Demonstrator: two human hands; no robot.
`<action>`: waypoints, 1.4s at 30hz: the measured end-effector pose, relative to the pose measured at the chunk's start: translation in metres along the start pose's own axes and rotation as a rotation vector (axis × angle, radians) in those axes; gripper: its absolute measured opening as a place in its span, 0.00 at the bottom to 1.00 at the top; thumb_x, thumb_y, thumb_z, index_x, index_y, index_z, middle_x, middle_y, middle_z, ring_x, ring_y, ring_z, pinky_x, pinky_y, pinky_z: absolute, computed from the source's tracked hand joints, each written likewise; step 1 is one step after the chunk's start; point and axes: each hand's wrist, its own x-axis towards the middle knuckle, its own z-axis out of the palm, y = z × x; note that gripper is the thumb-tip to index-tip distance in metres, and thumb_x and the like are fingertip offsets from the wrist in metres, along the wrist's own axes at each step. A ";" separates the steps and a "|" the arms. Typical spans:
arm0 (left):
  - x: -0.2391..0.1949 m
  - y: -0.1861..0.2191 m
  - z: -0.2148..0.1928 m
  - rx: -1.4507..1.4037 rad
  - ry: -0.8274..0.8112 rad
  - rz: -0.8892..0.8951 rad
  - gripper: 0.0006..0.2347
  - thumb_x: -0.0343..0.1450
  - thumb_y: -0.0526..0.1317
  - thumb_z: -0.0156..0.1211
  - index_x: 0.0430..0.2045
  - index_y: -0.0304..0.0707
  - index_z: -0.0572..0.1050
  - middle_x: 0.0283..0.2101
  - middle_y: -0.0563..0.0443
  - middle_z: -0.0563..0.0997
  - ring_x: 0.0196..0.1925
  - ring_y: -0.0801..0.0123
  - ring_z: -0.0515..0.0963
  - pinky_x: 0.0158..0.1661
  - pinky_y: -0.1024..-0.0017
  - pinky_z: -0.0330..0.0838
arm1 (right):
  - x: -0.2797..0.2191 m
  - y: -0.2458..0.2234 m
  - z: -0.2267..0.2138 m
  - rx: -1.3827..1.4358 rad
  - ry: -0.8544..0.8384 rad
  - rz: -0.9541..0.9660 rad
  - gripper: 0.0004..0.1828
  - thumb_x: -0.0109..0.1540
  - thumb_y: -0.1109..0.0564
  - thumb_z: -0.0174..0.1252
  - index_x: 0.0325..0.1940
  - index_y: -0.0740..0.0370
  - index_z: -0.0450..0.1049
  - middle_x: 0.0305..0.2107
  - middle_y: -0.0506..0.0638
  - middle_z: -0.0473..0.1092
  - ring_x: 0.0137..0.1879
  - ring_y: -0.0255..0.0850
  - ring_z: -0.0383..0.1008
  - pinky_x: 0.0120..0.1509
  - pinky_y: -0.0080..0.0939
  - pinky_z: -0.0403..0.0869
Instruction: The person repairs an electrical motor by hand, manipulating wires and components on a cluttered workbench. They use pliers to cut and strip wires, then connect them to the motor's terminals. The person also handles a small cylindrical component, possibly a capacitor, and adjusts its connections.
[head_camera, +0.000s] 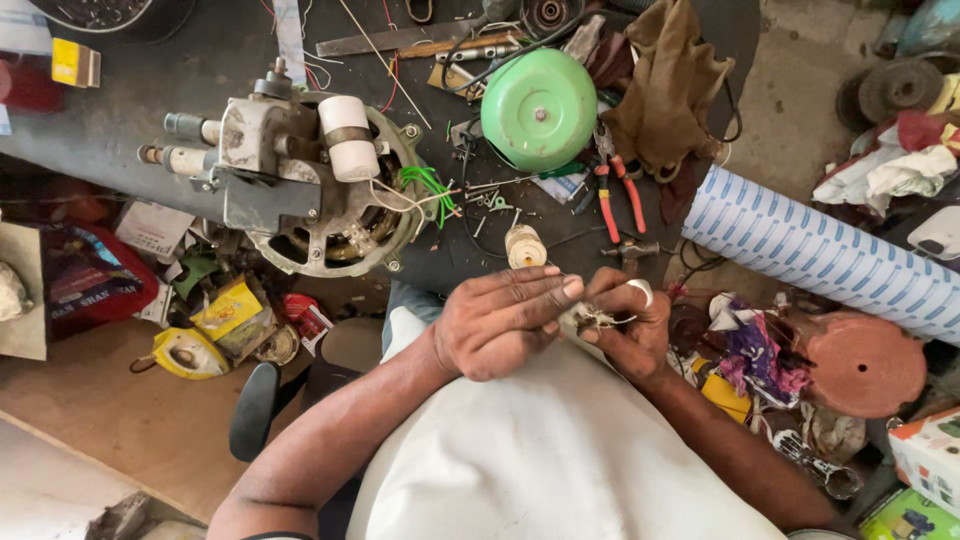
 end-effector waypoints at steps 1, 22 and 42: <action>0.003 0.003 -0.001 0.010 0.003 0.008 0.09 0.69 0.25 0.67 0.23 0.26 0.70 0.52 0.24 0.77 0.50 0.44 0.85 0.54 0.51 0.83 | 0.000 -0.002 0.000 -0.003 -0.007 -0.003 0.11 0.58 0.62 0.67 0.42 0.64 0.73 0.34 0.52 0.69 0.40 0.36 0.69 0.45 0.37 0.69; -0.011 0.030 0.008 0.020 0.194 -0.493 0.06 0.65 0.24 0.69 0.29 0.30 0.78 0.40 0.40 0.84 0.39 0.57 0.88 0.40 0.68 0.82 | 0.002 -0.020 0.015 0.014 0.112 0.281 0.10 0.62 0.65 0.58 0.47 0.67 0.77 0.31 0.52 0.73 0.31 0.33 0.68 0.36 0.32 0.68; -0.047 -0.002 0.023 0.191 -0.140 -0.624 0.08 0.63 0.28 0.65 0.30 0.40 0.75 0.48 0.45 0.79 0.43 0.48 0.76 0.45 0.58 0.71 | 0.058 -0.110 0.008 -1.011 -0.086 0.014 0.13 0.58 0.60 0.68 0.47 0.59 0.81 0.33 0.55 0.76 0.33 0.47 0.78 0.38 0.43 0.75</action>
